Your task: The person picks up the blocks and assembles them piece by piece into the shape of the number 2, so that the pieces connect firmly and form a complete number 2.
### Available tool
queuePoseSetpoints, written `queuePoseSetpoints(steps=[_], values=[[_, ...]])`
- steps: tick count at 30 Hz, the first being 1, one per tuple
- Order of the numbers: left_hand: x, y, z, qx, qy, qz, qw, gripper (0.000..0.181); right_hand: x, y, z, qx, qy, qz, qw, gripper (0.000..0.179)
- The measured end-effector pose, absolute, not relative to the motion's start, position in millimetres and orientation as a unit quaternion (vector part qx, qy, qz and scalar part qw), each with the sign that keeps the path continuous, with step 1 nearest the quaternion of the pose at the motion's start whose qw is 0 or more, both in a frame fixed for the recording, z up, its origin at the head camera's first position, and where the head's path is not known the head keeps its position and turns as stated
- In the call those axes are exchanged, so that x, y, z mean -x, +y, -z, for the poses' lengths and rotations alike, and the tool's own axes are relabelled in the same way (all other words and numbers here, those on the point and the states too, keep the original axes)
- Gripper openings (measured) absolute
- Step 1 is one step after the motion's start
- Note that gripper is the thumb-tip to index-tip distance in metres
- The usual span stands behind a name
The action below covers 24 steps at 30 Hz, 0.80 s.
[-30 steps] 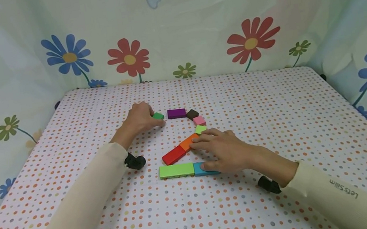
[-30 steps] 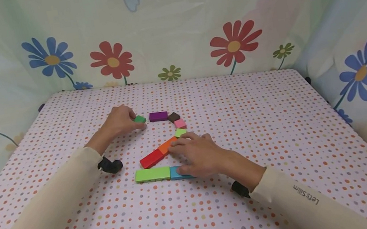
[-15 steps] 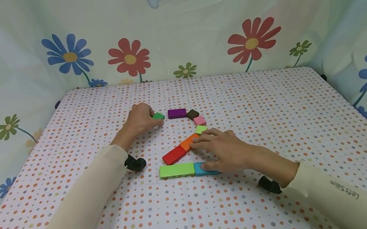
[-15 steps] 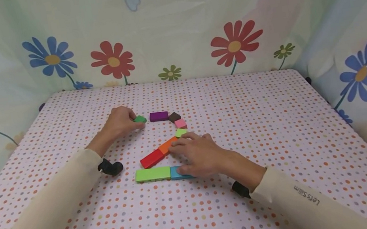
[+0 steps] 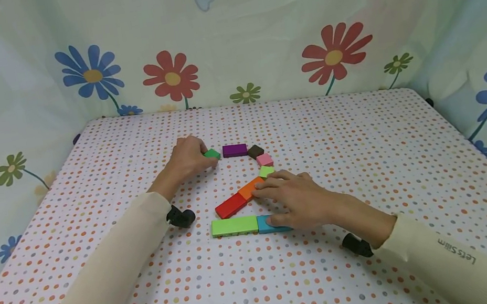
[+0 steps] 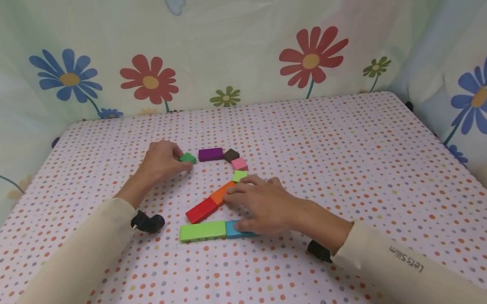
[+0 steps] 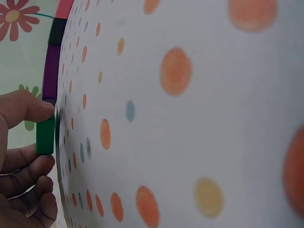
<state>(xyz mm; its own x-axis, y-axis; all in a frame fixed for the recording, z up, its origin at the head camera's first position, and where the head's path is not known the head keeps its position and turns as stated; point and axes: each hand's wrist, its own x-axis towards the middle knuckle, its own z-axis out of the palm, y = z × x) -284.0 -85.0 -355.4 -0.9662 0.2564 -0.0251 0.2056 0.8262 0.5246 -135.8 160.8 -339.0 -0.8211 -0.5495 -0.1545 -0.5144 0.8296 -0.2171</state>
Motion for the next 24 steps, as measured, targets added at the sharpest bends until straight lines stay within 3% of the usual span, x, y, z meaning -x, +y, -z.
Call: queuePoseSetpoints(steps=[24], values=[[286.8, -76.9, 355.8, -0.111, 0.957, -0.259, 0.062, 0.036, 136.6, 160.7, 339.0, 0.276, 0.951, 0.078, 0.112, 0.063]])
